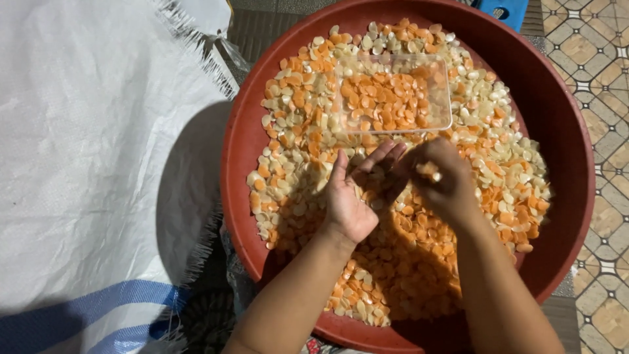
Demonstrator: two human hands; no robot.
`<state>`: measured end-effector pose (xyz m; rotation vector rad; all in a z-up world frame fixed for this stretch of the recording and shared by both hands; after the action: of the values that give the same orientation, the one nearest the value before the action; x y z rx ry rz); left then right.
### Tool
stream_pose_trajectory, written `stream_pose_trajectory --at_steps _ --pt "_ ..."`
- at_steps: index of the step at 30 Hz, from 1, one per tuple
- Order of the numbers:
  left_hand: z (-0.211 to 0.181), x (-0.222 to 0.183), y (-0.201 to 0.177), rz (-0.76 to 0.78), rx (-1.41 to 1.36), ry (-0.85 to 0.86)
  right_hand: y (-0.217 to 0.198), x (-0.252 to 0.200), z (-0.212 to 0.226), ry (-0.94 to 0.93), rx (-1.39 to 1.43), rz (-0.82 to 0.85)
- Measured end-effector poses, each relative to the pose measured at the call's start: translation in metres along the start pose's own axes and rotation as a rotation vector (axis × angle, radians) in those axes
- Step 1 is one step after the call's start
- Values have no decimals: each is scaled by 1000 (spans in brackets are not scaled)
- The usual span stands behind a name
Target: A person is manually sorting crackers by picking specific ones from a large basin and placing them into a smaller container.
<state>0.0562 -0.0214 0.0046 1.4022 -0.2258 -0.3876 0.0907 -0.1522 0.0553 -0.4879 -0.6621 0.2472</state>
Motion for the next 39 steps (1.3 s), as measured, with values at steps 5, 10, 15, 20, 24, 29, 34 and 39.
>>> stream_pose_trajectory --at_steps 5,10,15,20,24,29,34,39 --pt "0 -2 -23 -20 20 -16 -11 22 7 -42 -181 -139" --pt "-1 -1 -6 -19 56 15 4 12 31 -189 -277 75" --pt "0 -12 25 -21 211 16 26 3 56 -222 -337 223" --pt "1 -9 17 -17 180 31 31 -1 51 -183 -316 252" --pt "1 -9 19 -38 138 19 28 -2 44 -91 -148 238" --pt "0 -7 9 -56 100 16 18 -7 23 165 288 115" --pt "-2 -3 2 -23 69 7 -1 2 21 459 477 -172" --pt "1 -3 -3 15 106 -31 -28 34 16 376 164 -354"
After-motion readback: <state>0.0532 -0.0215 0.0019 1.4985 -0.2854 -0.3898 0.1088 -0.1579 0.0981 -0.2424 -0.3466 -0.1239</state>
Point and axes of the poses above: each hand's wrist, its own x-axis towards the middle knuckle, its own y-axis out of the palm, z = x × y, the point moved 6 cm from there along x, towards the middle knuckle, and after that the axes turned 1 degree about -y, right-handed, at the moved point
